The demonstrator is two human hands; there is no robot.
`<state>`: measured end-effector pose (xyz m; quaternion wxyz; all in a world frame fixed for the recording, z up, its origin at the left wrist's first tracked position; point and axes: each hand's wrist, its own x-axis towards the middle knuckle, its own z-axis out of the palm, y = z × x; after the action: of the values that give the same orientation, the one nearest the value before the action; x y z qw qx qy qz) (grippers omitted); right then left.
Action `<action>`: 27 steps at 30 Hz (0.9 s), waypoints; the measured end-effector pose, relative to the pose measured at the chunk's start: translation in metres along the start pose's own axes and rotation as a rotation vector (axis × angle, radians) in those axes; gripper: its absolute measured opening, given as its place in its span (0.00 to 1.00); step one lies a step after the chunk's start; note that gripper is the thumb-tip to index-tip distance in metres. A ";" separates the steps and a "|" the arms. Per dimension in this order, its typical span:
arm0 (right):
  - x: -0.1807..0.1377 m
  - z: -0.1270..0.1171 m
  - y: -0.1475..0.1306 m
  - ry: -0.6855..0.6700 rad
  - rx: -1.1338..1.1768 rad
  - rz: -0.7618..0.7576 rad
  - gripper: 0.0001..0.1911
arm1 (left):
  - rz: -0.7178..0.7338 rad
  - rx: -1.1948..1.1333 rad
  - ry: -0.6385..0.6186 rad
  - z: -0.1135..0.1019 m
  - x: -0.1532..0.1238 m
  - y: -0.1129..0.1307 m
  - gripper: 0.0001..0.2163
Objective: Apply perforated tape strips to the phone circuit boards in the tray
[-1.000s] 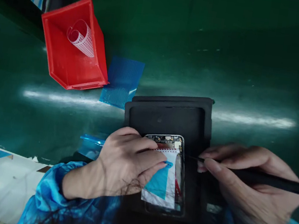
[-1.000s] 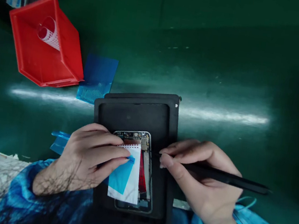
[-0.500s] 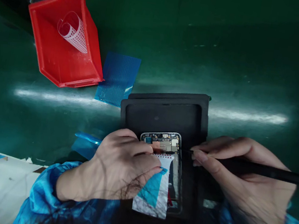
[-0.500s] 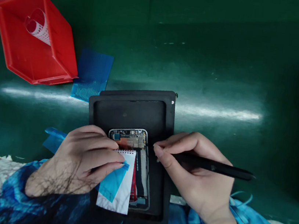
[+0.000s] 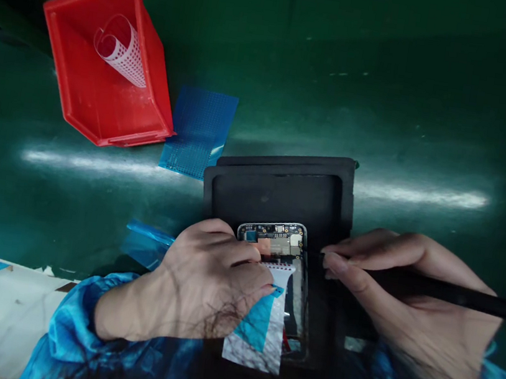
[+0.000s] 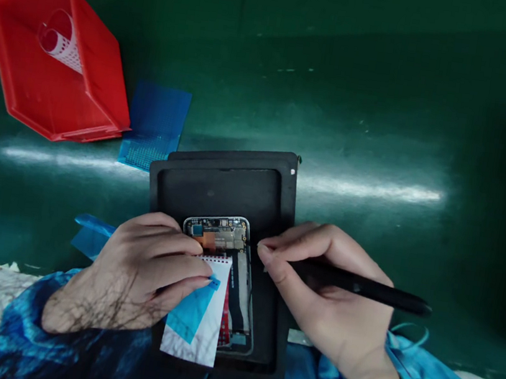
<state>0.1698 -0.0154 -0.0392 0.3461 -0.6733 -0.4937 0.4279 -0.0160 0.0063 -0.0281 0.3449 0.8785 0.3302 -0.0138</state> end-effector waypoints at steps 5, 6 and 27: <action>0.000 0.000 -0.004 -0.030 0.023 -0.066 0.09 | 0.005 0.025 -0.004 0.001 0.000 -0.001 0.07; 0.000 0.000 -0.005 -0.033 0.018 -0.077 0.09 | 0.005 0.025 -0.003 0.002 0.000 -0.001 0.08; -0.016 -0.018 0.010 0.024 -0.272 -0.035 0.11 | -0.007 -0.189 0.040 -0.011 -0.011 0.002 0.08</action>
<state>0.1878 -0.0344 -0.0369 0.2652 -0.7104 -0.5546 0.3427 -0.0255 0.0059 -0.0159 0.4194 0.8411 0.3400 0.0338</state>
